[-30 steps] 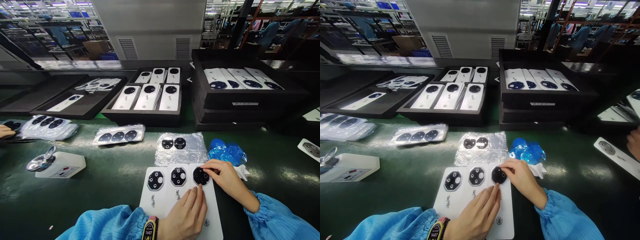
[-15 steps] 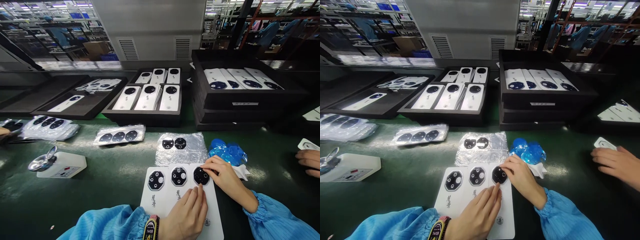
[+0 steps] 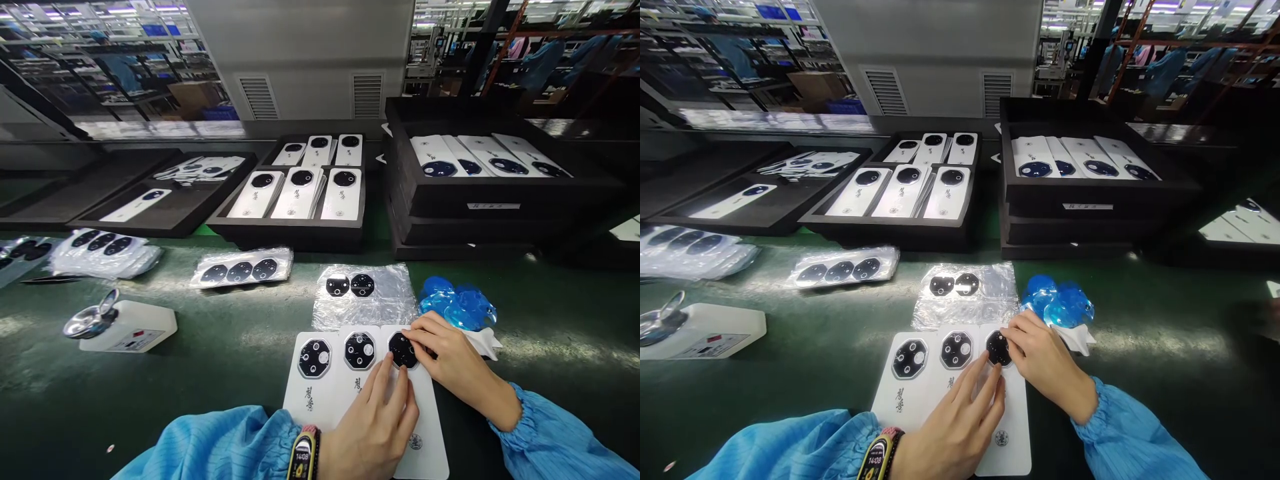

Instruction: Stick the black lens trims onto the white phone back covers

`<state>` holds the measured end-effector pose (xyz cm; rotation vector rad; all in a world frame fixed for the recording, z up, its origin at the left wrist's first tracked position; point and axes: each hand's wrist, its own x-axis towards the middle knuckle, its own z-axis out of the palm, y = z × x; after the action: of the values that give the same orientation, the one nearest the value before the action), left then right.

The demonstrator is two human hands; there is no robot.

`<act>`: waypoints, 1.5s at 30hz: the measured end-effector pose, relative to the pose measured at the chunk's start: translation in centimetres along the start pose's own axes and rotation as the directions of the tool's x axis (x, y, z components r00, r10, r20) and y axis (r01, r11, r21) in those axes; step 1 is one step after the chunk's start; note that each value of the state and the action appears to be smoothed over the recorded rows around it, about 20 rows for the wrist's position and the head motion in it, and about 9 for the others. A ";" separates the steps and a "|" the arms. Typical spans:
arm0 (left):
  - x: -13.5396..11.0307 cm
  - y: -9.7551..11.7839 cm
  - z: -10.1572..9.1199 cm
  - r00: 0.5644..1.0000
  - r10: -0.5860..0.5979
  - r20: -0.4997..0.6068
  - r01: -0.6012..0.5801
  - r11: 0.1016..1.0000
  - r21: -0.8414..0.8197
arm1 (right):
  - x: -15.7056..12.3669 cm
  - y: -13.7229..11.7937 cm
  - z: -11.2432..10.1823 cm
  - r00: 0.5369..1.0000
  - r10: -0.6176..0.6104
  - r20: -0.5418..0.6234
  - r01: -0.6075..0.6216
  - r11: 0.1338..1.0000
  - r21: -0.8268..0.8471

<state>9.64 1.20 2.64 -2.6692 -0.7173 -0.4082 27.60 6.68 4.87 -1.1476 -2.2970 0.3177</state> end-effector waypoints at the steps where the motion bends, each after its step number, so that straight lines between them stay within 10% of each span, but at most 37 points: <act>1: 0.0 0.0 0.0 1.000 0.002 -0.005 -0.002 1.000 -0.002 | 0.0 0.0 0.0 1.000 -0.003 0.000 0.003 1.000 -0.001; 32: -0.1 0.0 -0.1 1.000 -0.022 -0.013 0.022 1.000 -0.014 | -0.4 -1.0 0.7 0.968 -0.230 0.101 0.252 0.878 -0.408; 45: 0.1 0.0 -0.3 0.999 -0.042 -0.026 0.041 0.999 -0.026 | -1.0 0.9 -0.2 0.992 0.082 -0.101 -0.100 0.976 -0.192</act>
<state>9.68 1.19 2.98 -2.6714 -0.7659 -0.4665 28.80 6.43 4.28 -1.3386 -2.2372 0.0697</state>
